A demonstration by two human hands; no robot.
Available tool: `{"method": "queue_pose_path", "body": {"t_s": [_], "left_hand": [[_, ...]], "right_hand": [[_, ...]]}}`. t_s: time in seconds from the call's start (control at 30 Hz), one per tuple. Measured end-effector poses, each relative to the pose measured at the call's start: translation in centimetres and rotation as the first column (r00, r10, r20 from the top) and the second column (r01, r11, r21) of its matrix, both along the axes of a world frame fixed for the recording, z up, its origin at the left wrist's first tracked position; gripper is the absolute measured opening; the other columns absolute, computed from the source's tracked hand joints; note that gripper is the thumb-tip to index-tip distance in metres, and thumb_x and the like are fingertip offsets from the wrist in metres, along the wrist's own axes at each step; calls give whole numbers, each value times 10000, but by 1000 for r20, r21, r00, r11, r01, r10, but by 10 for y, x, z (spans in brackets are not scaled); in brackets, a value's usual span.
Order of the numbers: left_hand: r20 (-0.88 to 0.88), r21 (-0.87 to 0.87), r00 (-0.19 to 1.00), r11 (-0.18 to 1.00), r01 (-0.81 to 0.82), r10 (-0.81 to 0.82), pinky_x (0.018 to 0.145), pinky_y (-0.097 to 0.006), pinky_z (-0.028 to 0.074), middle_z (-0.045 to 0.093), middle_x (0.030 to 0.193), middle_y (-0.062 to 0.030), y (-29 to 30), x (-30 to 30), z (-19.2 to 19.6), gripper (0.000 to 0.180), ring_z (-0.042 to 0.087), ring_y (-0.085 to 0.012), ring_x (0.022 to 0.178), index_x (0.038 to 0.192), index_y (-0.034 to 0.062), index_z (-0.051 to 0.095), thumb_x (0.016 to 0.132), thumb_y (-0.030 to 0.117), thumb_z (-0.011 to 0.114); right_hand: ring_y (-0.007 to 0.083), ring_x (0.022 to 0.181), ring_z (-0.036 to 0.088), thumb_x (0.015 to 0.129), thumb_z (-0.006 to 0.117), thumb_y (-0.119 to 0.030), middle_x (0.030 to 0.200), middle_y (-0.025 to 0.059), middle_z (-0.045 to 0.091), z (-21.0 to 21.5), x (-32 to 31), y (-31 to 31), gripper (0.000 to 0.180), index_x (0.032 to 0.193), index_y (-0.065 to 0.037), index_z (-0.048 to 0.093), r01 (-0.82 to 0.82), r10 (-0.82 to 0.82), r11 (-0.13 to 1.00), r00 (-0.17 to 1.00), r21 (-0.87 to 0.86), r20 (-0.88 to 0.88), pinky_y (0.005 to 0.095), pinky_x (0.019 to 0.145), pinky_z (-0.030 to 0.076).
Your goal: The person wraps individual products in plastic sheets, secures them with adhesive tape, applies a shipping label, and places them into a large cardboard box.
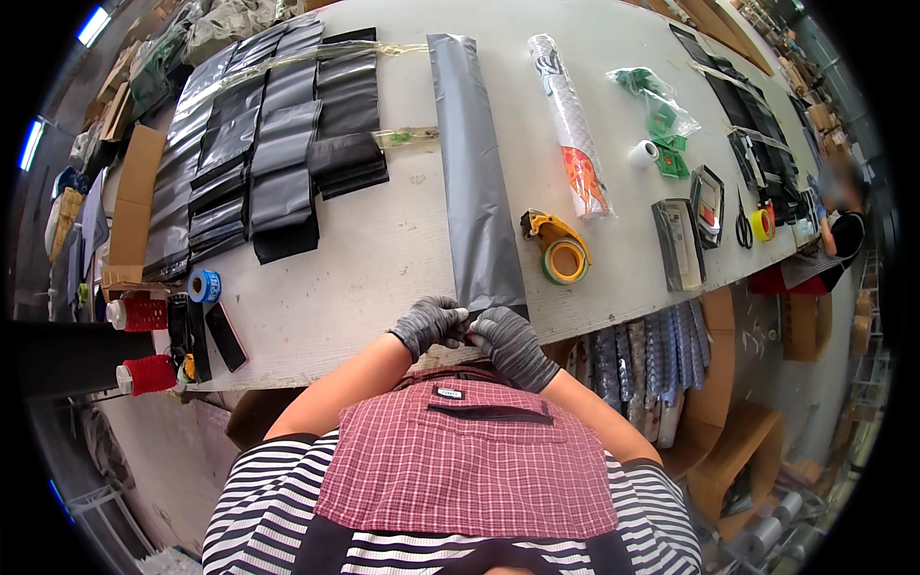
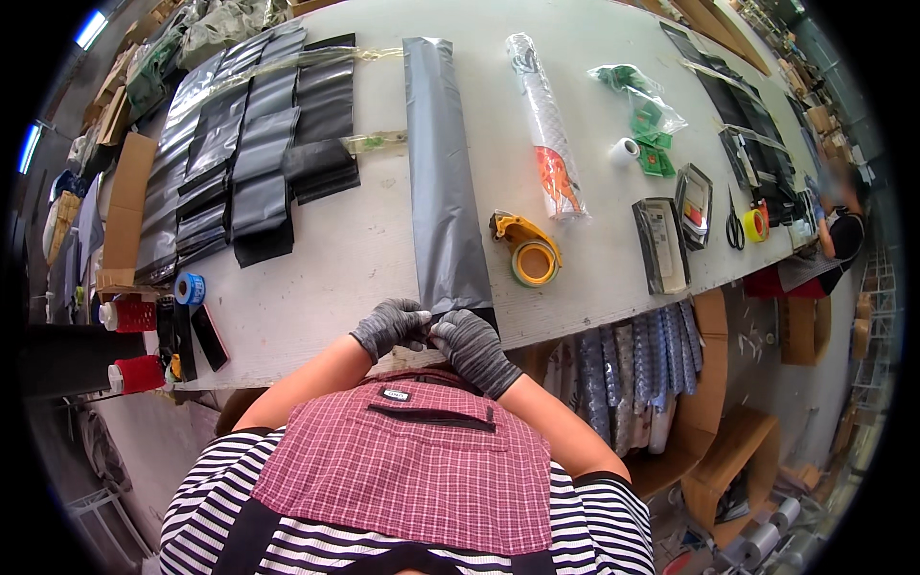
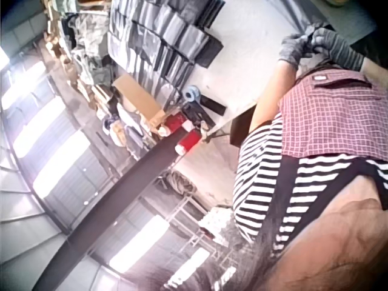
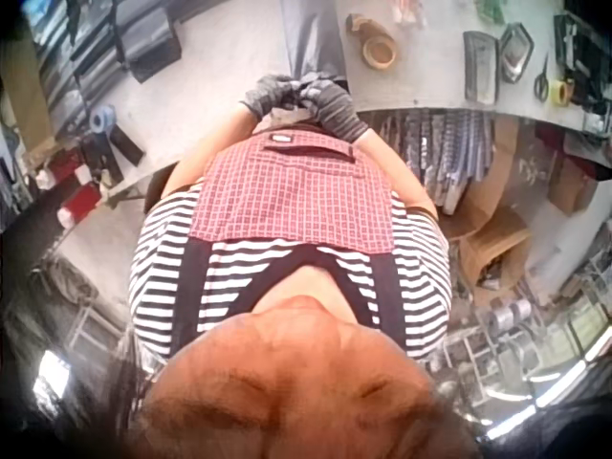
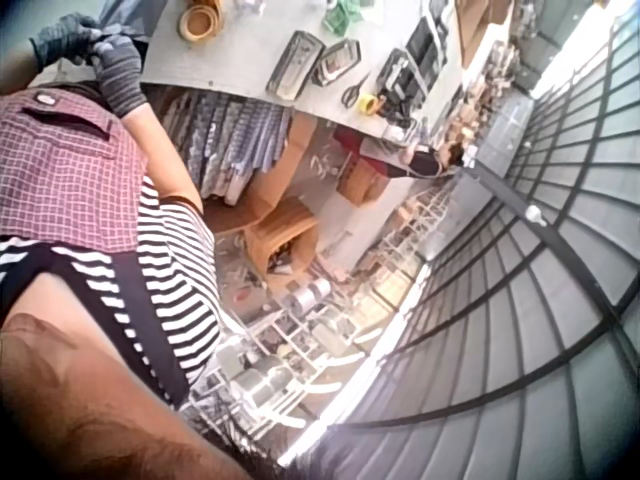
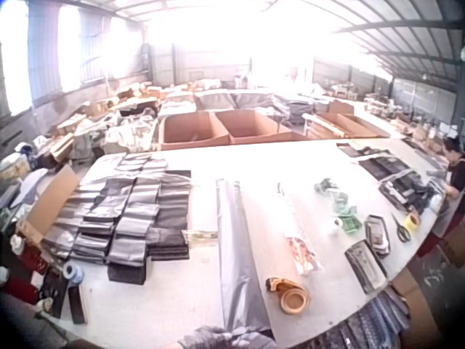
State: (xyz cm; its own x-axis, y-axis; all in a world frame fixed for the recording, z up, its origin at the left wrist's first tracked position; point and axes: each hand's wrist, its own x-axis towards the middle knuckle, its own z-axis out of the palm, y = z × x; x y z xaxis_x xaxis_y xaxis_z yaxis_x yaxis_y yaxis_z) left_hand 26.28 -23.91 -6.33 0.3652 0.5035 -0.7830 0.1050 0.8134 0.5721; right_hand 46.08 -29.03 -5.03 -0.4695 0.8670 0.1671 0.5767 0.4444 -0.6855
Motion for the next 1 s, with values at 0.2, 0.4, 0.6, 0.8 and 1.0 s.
{"method": "queue_pose_path", "body": {"t_s": [0.2, 0.4, 0.6, 0.8, 1.0], "left_hand": [[78, -10, 997, 1000, -29, 30, 574, -276, 589, 701, 861, -139, -2, 9, 10, 263, 697, -206, 719, 1067, -59, 602, 939, 169, 629], [-176, 153, 966, 964, 215, -188, 574, -291, 569, 699, 824, -115, 13, -18, 6, 197, 696, -174, 709, 1087, -8, 604, 949, 132, 593], [-890, 388, 446, -350, 853, 99, 1164, -483, 259, 389, 1504, -113, 70, 2, 56, 710, 316, -327, 1417, 1459, 184, 387, 788, 121, 612], [-881, 404, 473, -527, 748, -3, 1180, -522, 204, 376, 1525, -40, 106, 0, -3, 627, 285, -276, 1448, 1440, 211, 427, 836, 168, 587], [-850, 440, 526, -556, 705, -5, 1172, -527, 216, 413, 1501, -48, 109, -8, -9, 501, 305, -276, 1437, 1358, 214, 540, 858, 184, 565]], "right_hand": [[299, 887, 602, 825, 683, -147, 932, 97, 630, 16, 35, -17, 99, 901, -90, 655, 95, -95, 995, 995, 9, -32, 405, 797, 496], [272, 813, 595, 863, 657, -179, 867, 127, 622, -13, 221, -108, 146, 933, -52, 637, 807, -808, 589, 586, 39, 57, 404, 763, 477], [243, 802, 625, 863, 633, -161, 869, 128, 662, -56, 401, -259, 275, 1121, -68, 643, 992, -720, -128, -82, -16, 689, 372, 750, 516], [306, 1032, 611, 823, 618, -48, 1081, 157, 642, -20, 188, -76, 349, 1171, -29, 616, 504, -534, 843, 826, 189, 181, 396, 931, 484], [316, 1156, 560, 812, 592, -29, 1228, 122, 603, -29, 93, 13, 436, 1244, -93, 580, 89, -145, 950, 974, 300, 171, 402, 1000, 448]]}}
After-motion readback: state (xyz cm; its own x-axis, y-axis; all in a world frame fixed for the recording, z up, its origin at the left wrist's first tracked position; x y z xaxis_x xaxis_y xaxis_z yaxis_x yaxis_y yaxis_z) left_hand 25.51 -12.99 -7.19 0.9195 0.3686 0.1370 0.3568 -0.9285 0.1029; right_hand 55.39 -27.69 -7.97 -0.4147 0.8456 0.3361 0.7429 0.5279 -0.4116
